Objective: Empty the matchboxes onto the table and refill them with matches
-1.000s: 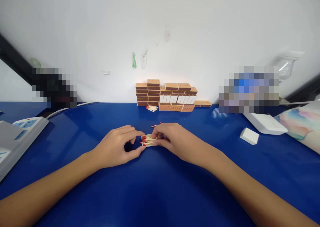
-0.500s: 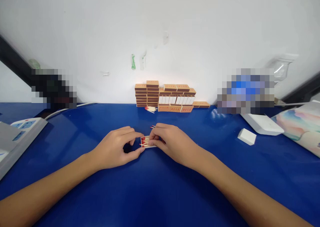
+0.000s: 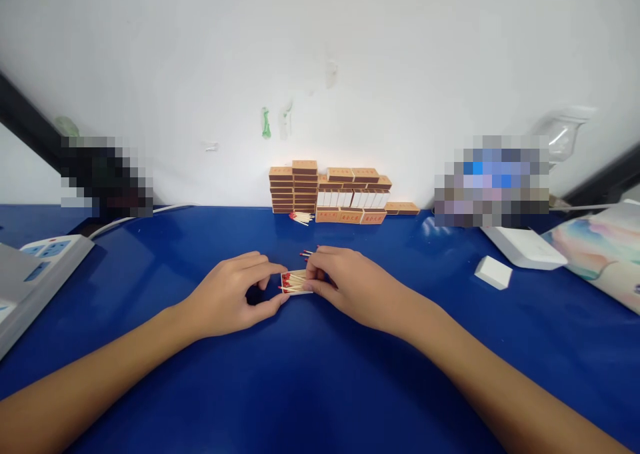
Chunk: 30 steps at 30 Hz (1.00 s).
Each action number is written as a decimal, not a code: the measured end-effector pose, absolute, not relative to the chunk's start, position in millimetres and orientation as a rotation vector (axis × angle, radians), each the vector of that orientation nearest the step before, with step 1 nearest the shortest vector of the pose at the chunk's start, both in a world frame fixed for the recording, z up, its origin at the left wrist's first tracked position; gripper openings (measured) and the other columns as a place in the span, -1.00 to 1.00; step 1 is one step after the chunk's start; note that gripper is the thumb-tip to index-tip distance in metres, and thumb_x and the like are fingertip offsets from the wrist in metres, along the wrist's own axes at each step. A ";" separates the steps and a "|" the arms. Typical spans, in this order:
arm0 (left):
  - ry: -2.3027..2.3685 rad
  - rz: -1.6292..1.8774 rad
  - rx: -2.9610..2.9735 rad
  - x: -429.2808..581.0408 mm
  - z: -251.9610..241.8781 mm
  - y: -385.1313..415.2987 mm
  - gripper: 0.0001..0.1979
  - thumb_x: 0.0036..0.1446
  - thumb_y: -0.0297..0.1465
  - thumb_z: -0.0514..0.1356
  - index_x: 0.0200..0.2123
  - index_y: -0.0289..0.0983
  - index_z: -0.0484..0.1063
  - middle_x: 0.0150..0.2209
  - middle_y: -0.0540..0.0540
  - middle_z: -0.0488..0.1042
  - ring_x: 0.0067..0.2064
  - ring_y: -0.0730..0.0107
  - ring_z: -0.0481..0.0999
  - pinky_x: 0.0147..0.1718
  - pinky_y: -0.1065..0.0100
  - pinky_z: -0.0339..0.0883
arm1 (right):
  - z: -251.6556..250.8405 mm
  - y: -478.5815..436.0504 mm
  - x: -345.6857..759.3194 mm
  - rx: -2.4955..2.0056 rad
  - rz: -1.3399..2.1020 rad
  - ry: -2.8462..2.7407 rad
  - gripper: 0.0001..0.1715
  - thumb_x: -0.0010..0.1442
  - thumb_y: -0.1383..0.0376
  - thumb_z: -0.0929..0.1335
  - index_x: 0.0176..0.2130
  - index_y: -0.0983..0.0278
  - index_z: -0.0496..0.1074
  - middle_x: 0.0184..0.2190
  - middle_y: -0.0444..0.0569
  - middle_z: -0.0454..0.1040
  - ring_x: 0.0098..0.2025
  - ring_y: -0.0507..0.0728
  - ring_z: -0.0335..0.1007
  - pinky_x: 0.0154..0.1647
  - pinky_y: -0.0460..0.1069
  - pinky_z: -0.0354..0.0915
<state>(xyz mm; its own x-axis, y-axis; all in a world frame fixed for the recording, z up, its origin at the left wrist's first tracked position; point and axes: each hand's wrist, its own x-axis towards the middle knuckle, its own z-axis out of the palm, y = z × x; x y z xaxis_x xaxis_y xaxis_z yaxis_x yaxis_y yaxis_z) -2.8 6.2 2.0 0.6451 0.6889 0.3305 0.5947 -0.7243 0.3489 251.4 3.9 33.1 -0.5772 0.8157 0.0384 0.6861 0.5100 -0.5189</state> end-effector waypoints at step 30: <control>1.057 0.657 2.669 -1.8 3.5 6.4 -0.74 0.29 -0.24 0.26 -0.02 -0.21 0.56 -0.33 -0.02 0.51 -0.29 0.34 0.48 -0.29 0.30 0.35 | 24.9 4.4 255.7 -1.263 0.560 -2.523 -0.79 0.48 0.25 0.27 -0.22 0.21 0.42 -0.15 -0.01 0.46 -0.26 0.10 0.40 -0.26 0.03 0.28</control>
<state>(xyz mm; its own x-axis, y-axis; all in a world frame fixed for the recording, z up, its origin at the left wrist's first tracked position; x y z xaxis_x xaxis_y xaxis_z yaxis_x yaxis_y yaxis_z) -1.8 6.4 3.5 0.6462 0.6881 0.3301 0.6010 -0.7254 0.3355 255.7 4.4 24.9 -0.5862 0.8078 0.0620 0.7057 0.5467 -0.4507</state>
